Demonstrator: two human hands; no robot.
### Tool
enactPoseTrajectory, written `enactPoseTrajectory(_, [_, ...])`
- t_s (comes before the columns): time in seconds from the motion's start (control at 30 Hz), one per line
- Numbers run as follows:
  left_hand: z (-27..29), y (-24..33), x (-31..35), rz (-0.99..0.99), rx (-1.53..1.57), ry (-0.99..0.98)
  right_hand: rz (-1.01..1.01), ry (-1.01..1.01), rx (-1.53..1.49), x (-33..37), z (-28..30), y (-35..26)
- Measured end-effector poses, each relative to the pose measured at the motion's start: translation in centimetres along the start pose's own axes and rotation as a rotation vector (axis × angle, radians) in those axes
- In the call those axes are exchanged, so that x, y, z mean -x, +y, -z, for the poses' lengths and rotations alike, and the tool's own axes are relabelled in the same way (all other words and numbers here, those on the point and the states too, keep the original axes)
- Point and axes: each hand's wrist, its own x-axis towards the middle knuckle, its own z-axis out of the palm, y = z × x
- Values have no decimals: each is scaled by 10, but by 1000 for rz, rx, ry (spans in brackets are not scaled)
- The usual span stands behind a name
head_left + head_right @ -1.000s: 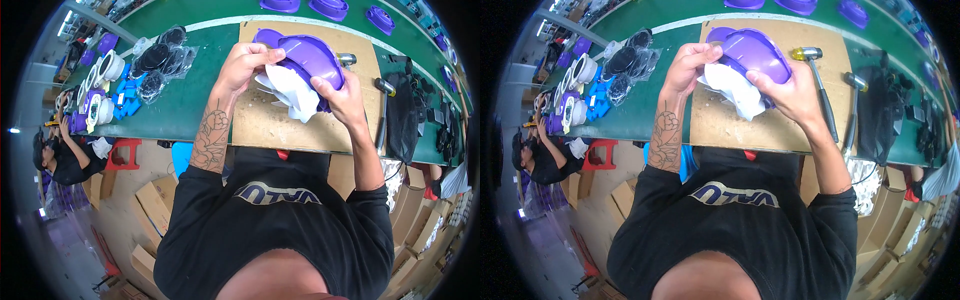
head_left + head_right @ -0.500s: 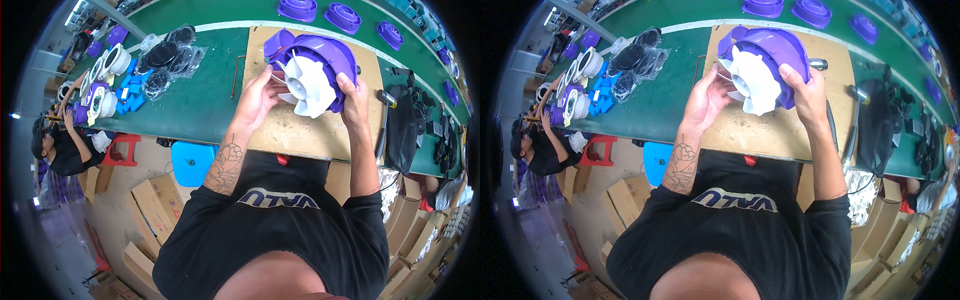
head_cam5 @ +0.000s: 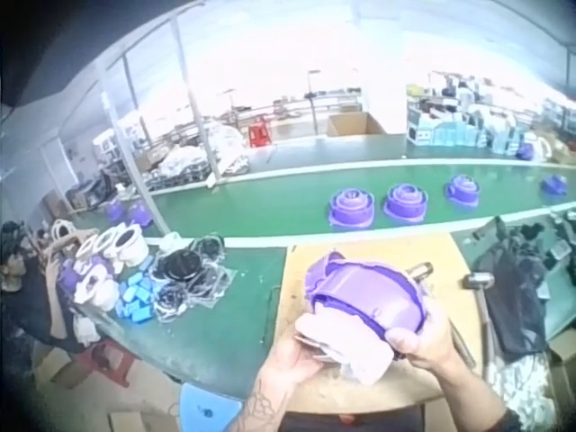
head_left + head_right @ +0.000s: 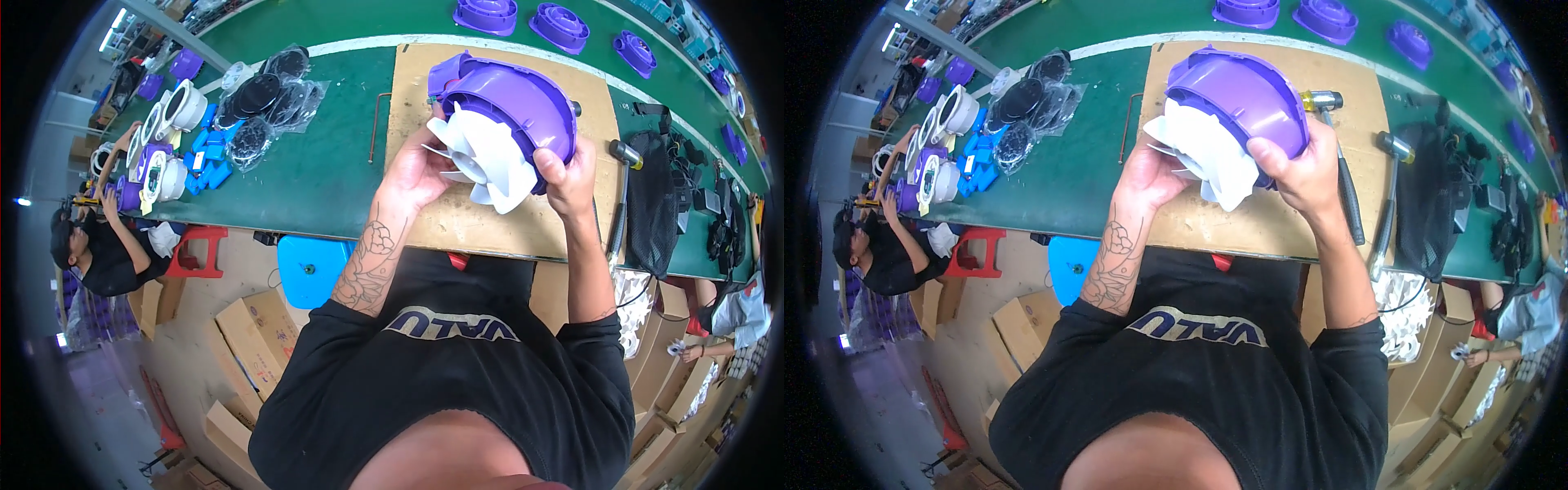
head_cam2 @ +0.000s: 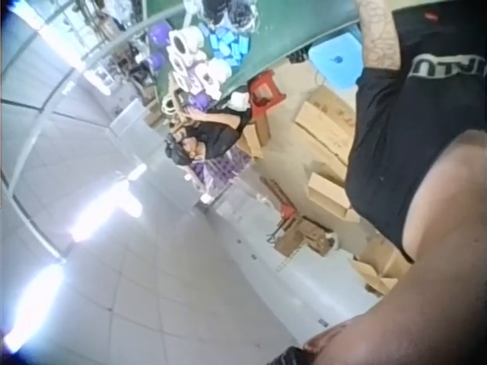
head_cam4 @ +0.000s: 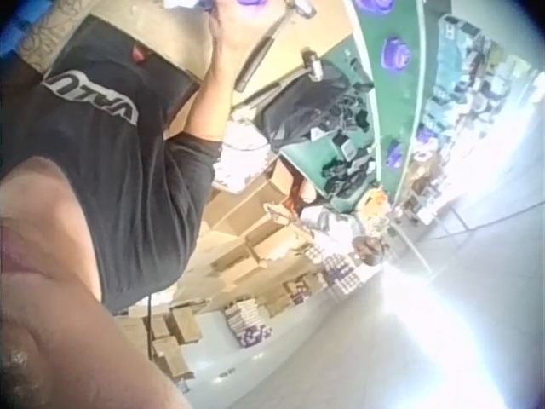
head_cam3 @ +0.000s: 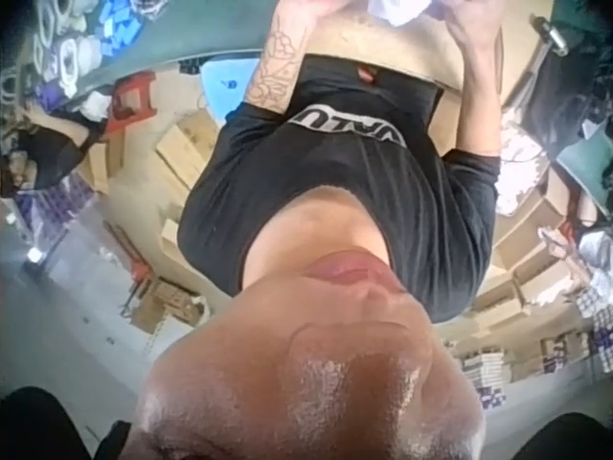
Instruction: The person assembles small plastic fans by fitting purple fan housings, white fan blades, circuit boards, and wiring components together, then securing them with a hammer and an Allen key.
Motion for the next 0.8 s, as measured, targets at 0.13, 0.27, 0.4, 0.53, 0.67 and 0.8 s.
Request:
enactPoseTrajectory(0.13, [5, -3, -7, -55, -8, -20, 7, 22, 0, -2, 2, 1])
enactPoseTrajectory(0.27, [-14, -6, -3, -151, -77, 14, -19, 29, 71, -2, -3, 1])
enactPoseTrajectory(0.4, [-24, -6, -5, -204, -115, 29, 17, 77, 75, -3, -6, 3])
enactPoseTrajectory(0.53, [-17, -4, -10, -208, -87, 7, 25, 86, 95, -5, -9, 2])
enactPoseTrajectory(0.67, [-14, -2, -15, -213, -53, 5, 0, 99, 122, -6, -8, 5])
enactPoseTrajectory(0.8, [-28, -3, -11, -186, -6, 64, 13, 124, 116, -5, -9, 3])
